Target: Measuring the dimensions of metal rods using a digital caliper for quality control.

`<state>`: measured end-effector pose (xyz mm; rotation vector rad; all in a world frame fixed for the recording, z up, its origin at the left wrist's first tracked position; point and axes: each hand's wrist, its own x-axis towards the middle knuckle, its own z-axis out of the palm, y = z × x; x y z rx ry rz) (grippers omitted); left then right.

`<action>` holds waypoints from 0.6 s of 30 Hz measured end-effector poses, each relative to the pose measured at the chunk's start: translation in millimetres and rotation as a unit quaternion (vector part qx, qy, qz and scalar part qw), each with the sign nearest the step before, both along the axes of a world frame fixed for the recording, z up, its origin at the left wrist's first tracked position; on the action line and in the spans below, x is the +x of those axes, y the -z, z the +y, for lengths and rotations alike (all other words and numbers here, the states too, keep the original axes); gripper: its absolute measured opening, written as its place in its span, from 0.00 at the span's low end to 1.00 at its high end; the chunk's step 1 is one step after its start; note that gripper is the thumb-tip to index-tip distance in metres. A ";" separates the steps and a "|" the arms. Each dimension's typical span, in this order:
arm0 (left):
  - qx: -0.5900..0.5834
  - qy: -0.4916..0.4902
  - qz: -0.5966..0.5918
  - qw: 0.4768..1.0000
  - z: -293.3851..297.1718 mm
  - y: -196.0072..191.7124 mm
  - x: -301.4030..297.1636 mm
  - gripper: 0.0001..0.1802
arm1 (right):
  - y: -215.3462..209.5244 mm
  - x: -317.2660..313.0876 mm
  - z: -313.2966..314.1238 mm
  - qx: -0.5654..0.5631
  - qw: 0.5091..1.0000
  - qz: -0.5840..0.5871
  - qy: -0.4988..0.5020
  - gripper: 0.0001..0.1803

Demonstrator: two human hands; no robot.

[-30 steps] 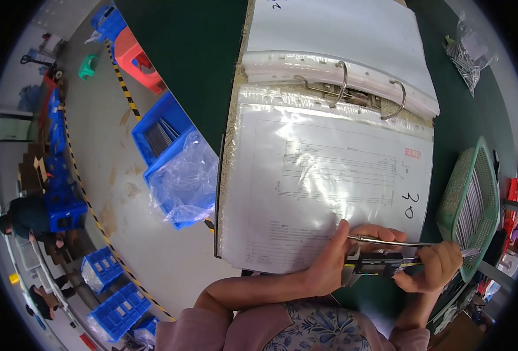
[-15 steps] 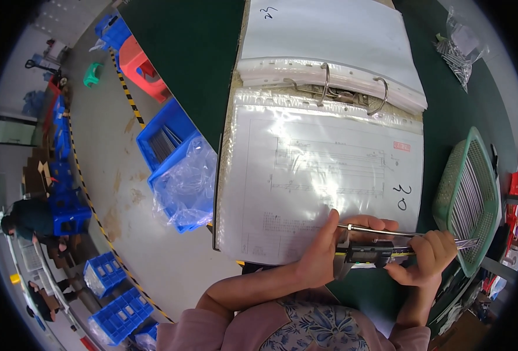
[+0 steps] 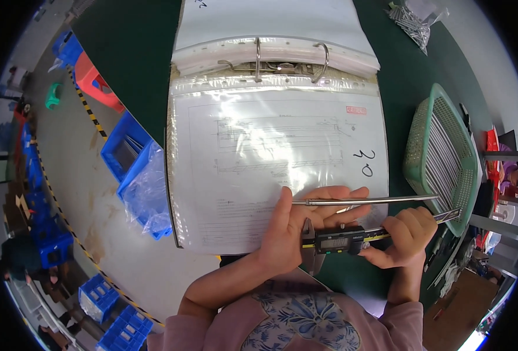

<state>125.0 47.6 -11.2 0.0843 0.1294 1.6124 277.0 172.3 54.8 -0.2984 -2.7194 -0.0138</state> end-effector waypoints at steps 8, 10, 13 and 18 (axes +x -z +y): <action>0.012 -0.003 0.026 1.000 1.5 1.6 0.6 0.38 | 5.3 4.4 -3.6 -0.013 1.000 0.000 0.026 0.28; 0.016 -0.002 0.023 1.000 0.5 1.8 0.1 0.39 | 5.0 2.8 -2.3 -0.012 0.999 0.011 0.033 0.28; 0.018 -0.002 0.020 1.000 0.1 1.3 0.0 0.39 | 5.7 3.6 -1.5 -0.017 0.999 0.011 0.026 0.28; 0.017 0.000 0.022 1.000 0.0 0.7 -0.6 0.39 | 5.9 2.2 -1.9 -0.014 0.999 0.010 0.027 0.28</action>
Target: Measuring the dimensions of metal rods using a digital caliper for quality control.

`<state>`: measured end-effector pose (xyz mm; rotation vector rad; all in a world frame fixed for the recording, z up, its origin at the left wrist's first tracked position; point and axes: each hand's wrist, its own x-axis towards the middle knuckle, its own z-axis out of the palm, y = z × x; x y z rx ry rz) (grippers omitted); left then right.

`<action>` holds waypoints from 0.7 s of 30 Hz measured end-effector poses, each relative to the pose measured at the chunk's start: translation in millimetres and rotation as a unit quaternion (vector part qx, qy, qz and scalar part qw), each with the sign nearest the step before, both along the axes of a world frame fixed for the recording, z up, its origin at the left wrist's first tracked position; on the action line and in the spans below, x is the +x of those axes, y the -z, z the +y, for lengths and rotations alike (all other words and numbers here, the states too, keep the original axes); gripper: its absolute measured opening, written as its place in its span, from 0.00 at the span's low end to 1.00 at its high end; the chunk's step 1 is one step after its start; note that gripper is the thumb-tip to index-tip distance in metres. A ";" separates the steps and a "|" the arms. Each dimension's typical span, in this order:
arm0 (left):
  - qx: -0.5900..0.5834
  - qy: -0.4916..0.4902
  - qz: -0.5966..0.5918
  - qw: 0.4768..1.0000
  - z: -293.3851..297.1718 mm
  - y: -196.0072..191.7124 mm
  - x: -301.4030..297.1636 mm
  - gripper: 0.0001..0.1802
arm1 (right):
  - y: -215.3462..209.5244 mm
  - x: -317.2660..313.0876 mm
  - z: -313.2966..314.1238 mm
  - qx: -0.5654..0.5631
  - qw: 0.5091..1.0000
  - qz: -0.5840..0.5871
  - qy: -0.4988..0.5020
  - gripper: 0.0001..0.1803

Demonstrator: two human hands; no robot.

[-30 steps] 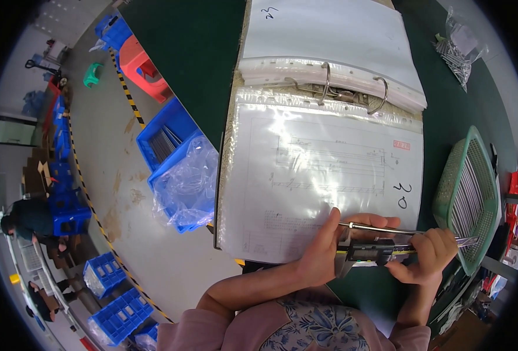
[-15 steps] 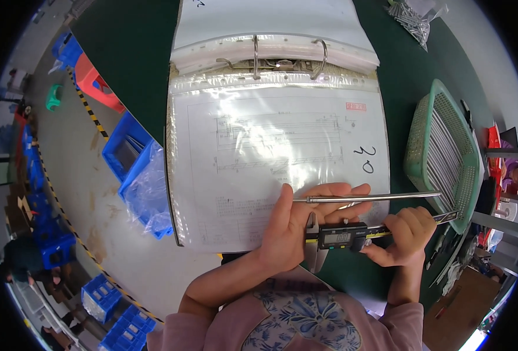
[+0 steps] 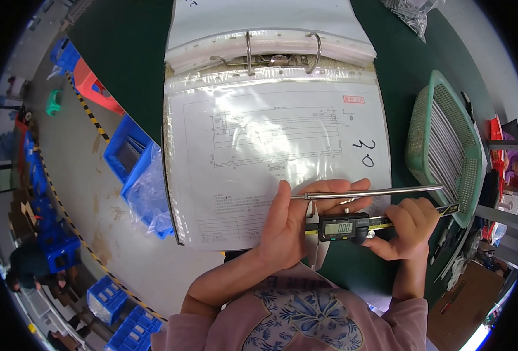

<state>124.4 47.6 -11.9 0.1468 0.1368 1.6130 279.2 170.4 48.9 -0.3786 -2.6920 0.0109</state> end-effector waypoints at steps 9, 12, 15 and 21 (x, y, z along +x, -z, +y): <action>-0.011 0.008 0.003 1.000 -0.1 -1.3 -1.1 0.39 | 1.2 0.5 1.6 -0.010 1.000 -0.008 -0.005 0.28; -0.017 0.011 0.006 1.000 -0.4 -1.1 -1.4 0.39 | -0.9 -1.2 0.6 -0.010 1.000 -0.008 -0.006 0.27; -0.015 0.011 0.003 1.000 -0.2 -1.1 -1.2 0.39 | -2.3 -1.8 -0.5 -0.017 1.000 -0.016 -0.009 0.25; -0.021 0.015 -0.002 1.000 1.8 -3.8 -2.0 0.40 | -7.1 -4.4 -0.9 -0.029 0.999 -0.016 -0.010 0.22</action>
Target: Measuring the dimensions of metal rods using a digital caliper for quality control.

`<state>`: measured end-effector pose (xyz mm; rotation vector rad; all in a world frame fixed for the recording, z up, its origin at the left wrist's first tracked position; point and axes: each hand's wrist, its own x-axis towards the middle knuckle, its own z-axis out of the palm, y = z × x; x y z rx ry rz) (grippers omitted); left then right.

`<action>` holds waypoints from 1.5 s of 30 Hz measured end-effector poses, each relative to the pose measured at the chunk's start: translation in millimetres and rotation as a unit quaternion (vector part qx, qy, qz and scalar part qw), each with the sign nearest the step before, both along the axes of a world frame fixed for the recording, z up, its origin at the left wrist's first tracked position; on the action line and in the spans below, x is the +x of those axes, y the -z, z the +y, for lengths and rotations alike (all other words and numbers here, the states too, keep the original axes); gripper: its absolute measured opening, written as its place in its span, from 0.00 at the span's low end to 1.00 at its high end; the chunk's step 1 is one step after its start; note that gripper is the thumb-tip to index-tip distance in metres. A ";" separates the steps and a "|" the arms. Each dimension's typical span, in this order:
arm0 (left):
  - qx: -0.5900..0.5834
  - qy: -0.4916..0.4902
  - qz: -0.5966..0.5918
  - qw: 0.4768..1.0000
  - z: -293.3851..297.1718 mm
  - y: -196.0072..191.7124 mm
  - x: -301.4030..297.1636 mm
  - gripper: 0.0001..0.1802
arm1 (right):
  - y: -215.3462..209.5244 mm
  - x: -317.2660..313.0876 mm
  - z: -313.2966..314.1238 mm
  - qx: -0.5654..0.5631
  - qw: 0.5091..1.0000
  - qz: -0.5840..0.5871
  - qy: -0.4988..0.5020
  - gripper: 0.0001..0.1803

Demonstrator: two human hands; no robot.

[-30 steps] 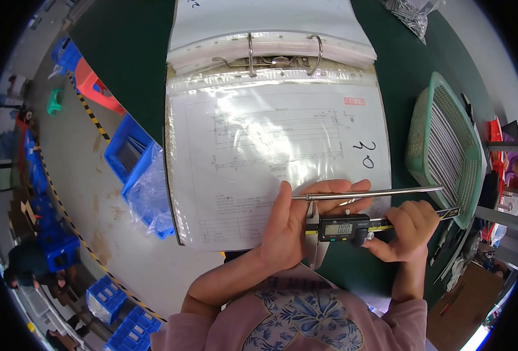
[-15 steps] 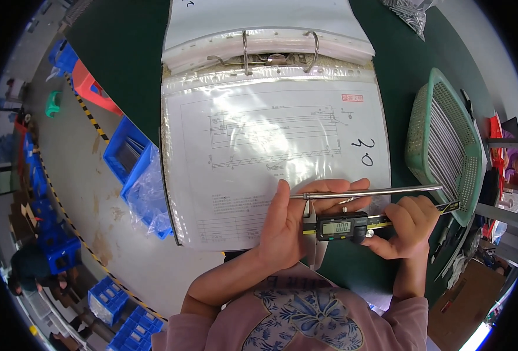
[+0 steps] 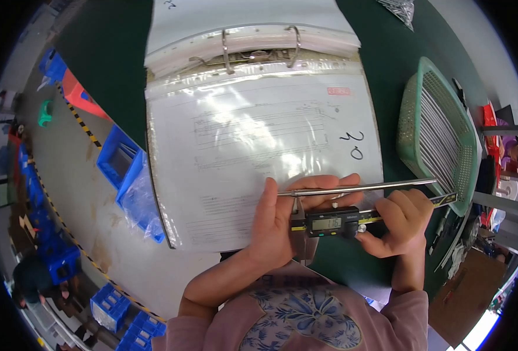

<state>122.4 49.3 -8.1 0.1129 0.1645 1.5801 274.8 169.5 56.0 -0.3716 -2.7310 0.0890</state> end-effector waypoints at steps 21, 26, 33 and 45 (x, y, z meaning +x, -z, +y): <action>-0.005 -0.017 -0.038 0.999 1.5 3.8 6.0 0.39 | 10.1 8.0 2.2 0.008 1.000 -0.010 -0.010 0.25; -0.004 -0.022 -0.044 0.999 3.4 3.6 5.9 0.39 | 15.6 19.4 0.2 -0.016 0.998 -0.048 0.025 0.25; 0.005 -0.023 -0.053 0.998 4.2 4.5 8.1 0.40 | 18.4 19.8 0.7 -0.018 0.999 -0.036 0.032 0.25; 0.041 -0.014 -0.047 0.998 2.4 12.0 8.2 0.40 | 16.3 13.2 1.2 0.004 1.000 -0.015 0.011 0.24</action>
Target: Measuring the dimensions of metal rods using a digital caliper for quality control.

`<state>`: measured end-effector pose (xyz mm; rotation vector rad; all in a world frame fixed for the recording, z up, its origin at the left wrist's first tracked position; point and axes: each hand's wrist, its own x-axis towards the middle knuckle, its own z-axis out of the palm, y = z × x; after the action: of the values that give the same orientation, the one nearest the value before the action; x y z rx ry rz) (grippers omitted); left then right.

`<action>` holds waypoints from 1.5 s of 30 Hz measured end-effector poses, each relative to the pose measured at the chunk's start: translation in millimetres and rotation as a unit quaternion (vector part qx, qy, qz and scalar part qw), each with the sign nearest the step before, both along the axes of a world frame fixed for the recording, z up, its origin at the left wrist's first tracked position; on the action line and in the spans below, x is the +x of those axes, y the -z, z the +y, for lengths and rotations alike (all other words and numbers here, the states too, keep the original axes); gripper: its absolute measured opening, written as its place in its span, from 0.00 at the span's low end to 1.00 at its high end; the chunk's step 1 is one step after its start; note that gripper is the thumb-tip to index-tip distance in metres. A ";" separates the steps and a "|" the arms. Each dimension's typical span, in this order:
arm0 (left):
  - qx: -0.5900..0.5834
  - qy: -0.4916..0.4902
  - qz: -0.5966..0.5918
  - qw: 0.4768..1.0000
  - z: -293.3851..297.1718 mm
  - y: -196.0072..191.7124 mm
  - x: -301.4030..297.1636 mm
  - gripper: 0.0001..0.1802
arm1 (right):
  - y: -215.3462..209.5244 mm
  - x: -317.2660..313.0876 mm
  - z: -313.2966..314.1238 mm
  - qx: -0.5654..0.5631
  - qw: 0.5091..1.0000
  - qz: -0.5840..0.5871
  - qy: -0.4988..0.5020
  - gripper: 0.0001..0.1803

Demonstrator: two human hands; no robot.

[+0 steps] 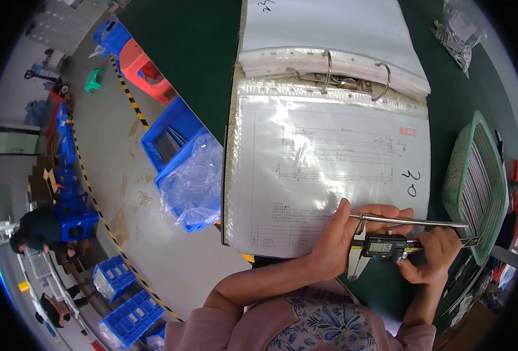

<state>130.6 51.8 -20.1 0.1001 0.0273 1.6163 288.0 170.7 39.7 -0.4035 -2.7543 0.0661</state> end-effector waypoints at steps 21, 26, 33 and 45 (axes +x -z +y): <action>-0.005 0.001 -0.005 1.000 -0.5 0.9 0.5 0.39 | -2.7 -3.8 -3.6 -0.015 1.000 0.007 0.013 0.25; -0.042 0.002 0.012 0.999 -5.6 -9.2 -7.1 0.40 | -6.2 -14.4 2.1 0.006 1.000 0.007 -0.015 0.25; -0.037 0.000 0.051 0.998 -3.4 -7.3 -6.5 0.39 | -7.8 -7.7 3.3 0.042 0.999 0.016 -0.009 0.31; -0.040 0.000 0.065 0.997 -4.6 -8.5 -7.1 0.40 | -10.0 -7.8 0.9 0.035 0.999 0.014 0.002 0.31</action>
<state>123.6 47.1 -11.6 0.1436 0.1914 1.6054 280.3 171.6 49.7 -0.3864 -2.7193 -0.0242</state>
